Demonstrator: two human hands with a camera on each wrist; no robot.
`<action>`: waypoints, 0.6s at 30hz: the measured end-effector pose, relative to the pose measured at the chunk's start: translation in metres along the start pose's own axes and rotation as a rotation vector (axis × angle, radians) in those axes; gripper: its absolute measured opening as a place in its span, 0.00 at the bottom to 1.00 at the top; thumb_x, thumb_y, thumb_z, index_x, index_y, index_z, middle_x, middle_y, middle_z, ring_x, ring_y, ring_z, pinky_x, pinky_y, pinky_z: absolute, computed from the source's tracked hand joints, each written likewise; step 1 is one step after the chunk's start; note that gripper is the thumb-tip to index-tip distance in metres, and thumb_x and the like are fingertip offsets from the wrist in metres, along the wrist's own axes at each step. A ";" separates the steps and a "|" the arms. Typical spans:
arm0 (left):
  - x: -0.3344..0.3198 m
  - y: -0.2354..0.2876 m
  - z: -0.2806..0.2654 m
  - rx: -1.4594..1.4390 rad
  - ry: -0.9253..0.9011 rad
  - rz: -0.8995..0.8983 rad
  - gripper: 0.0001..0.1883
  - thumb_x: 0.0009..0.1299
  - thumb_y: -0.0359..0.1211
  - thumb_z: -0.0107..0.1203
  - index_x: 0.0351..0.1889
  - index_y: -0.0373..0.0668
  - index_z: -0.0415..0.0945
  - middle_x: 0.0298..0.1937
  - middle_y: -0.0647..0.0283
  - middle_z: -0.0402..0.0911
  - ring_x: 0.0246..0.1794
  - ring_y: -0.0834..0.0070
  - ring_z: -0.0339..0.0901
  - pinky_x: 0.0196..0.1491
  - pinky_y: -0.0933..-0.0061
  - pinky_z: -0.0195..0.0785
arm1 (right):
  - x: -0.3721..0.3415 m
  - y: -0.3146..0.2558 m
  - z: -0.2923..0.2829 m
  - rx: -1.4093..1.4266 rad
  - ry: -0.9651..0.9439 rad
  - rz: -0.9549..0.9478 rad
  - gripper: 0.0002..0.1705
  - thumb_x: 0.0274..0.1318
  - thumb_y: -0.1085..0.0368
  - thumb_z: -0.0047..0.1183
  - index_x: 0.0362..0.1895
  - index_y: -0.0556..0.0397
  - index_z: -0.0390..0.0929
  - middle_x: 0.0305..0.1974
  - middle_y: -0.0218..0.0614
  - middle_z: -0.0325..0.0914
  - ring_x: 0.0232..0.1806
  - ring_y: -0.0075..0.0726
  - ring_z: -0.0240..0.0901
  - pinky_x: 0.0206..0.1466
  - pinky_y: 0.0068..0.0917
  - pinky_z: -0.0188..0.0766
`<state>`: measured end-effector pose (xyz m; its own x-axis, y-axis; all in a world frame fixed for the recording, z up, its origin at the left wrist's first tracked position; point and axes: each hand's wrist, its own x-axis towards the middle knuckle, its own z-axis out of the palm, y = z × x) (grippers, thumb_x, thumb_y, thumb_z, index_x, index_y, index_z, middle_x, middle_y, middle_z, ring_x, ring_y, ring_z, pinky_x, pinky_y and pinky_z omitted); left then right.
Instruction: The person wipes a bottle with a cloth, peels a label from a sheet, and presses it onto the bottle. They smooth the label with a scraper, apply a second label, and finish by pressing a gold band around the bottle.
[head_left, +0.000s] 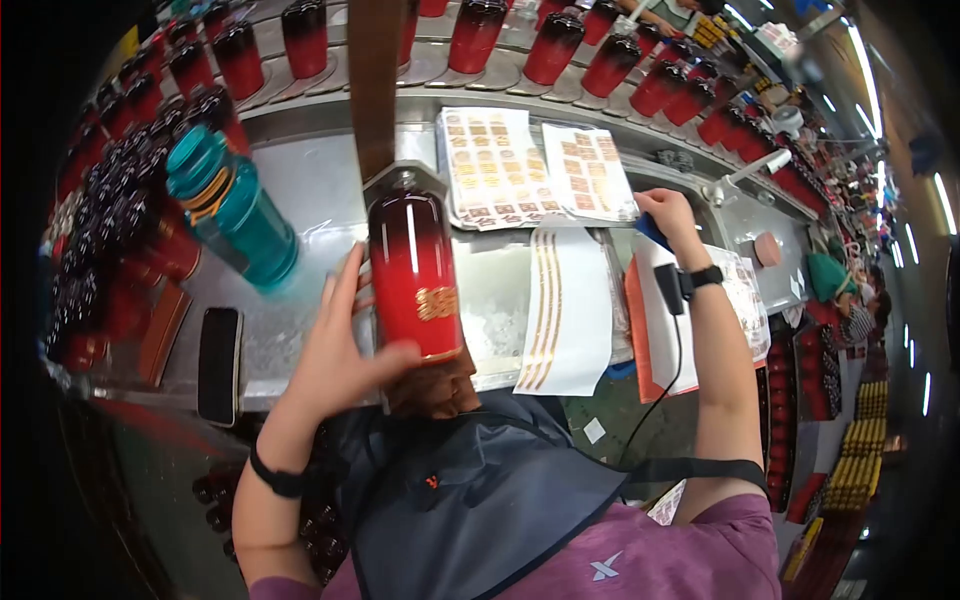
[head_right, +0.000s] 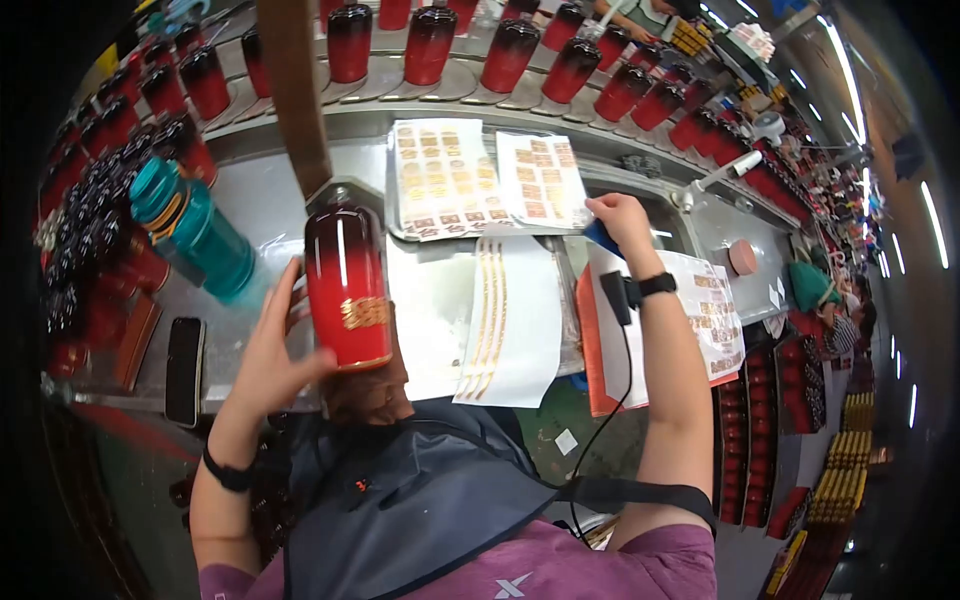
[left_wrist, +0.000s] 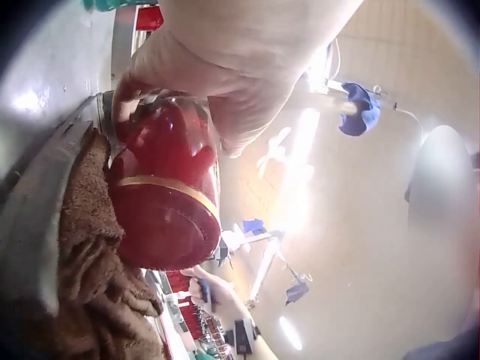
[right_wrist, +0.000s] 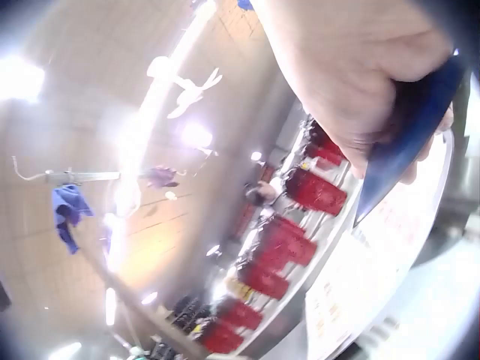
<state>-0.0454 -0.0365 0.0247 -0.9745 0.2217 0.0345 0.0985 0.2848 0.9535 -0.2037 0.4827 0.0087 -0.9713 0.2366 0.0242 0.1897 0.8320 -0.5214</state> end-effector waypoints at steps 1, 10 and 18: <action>-0.007 0.001 0.000 0.205 -0.051 0.163 0.63 0.56 0.42 0.76 0.80 0.34 0.40 0.71 0.44 0.62 0.64 0.53 0.72 0.64 0.58 0.69 | 0.004 -0.006 0.004 -0.093 0.047 -0.053 0.22 0.52 0.47 0.66 0.34 0.56 0.88 0.28 0.41 0.85 0.31 0.38 0.82 0.39 0.34 0.75; -0.007 0.002 0.018 0.419 0.043 0.175 0.64 0.51 0.40 0.79 0.79 0.35 0.44 0.66 0.41 0.67 0.62 0.45 0.71 0.59 0.54 0.70 | 0.028 -0.006 0.025 -0.393 0.052 0.087 0.34 0.35 0.47 0.76 0.42 0.60 0.83 0.42 0.50 0.86 0.40 0.49 0.84 0.46 0.40 0.79; -0.008 -0.012 0.018 0.407 0.092 0.129 0.73 0.45 0.48 0.82 0.80 0.33 0.39 0.71 0.42 0.61 0.69 0.47 0.65 0.67 0.54 0.63 | 0.051 0.051 0.016 0.181 -0.001 0.100 0.08 0.50 0.66 0.67 0.28 0.57 0.84 0.25 0.28 0.80 0.24 0.21 0.71 0.31 0.23 0.68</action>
<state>-0.0349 -0.0248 0.0079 -0.9611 0.2008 0.1895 0.2740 0.6087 0.7446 -0.2460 0.5293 -0.0302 -0.9492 0.3126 -0.0361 0.2561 0.7008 -0.6658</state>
